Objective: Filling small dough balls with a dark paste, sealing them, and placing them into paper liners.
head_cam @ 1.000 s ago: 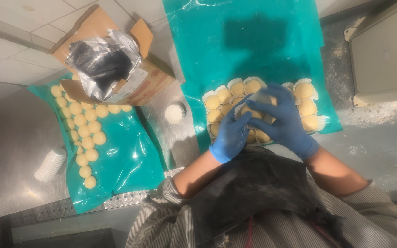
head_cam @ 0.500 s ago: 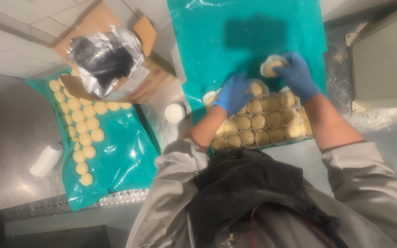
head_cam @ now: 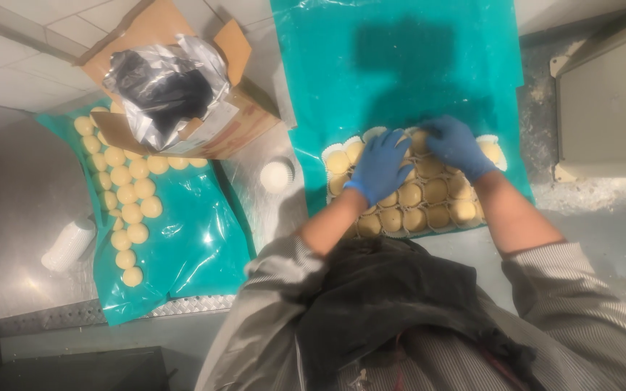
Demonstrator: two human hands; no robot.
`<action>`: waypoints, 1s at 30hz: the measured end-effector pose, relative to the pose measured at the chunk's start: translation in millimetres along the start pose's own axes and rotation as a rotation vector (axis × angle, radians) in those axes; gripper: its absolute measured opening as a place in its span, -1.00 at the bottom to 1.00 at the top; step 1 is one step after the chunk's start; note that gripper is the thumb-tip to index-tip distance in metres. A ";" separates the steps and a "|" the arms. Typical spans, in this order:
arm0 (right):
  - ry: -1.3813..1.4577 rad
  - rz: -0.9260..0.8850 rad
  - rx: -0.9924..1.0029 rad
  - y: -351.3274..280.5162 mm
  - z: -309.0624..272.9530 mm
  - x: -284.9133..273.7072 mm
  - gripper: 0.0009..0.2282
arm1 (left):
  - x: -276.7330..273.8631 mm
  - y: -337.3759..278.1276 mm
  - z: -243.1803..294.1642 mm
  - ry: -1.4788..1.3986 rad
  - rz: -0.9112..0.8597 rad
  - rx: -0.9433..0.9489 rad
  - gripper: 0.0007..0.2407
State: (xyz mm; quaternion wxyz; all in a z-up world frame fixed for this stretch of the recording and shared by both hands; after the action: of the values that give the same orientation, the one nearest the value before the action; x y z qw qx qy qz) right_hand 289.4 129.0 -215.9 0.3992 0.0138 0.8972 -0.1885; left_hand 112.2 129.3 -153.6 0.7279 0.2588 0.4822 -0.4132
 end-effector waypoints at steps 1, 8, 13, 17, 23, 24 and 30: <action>-0.017 0.075 -0.016 -0.6 -1.6 -3.7 -0.64 | -14.4 -16.9 -0.4 -0.149 0.100 -0.057 -0.58; 0.232 0.362 -0.182 -36.1 6.5 -25.0 -0.73 | -61.2 -201.3 -68.0 -0.639 0.840 -0.410 -0.69; 0.156 0.284 -0.162 -90.6 -20.5 -34.1 -0.82 | -56.8 -404.5 -200.3 -0.309 1.081 -0.954 -0.67; 0.293 0.202 -0.012 -103.0 -18.2 -27.3 -0.88 | -4.3 -584.2 -290.5 -0.642 1.203 -1.432 -0.71; 0.227 0.253 -0.079 -110.5 -45.5 -20.7 -0.85 | 35.4 -695.0 -322.3 -0.272 0.727 -1.921 -0.72; 0.224 0.250 -0.085 -110.7 -46.8 -17.0 -0.85 | 28.8 -694.1 -308.6 -0.275 0.732 -1.926 -0.72; 0.287 0.179 0.000 -117.9 -51.5 4.6 -0.84 | -35.5 -670.3 -277.2 0.120 0.544 -1.471 -0.74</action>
State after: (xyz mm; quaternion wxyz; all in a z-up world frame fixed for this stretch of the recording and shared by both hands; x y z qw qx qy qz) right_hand 229.0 36.9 -149.3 0.2823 0.1206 0.9401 -0.1485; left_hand -600.5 5.0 -217.7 0.7605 -0.1588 0.5902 0.2195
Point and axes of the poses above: each hand's wrist, its own y-axis towards the middle knuckle, its own x-axis out of the palm, z = x × y, the point moved 7 cm from there along y, towards the middle knuckle, and after that the axes turned 10 degrees about x, right-handed, at the moved point
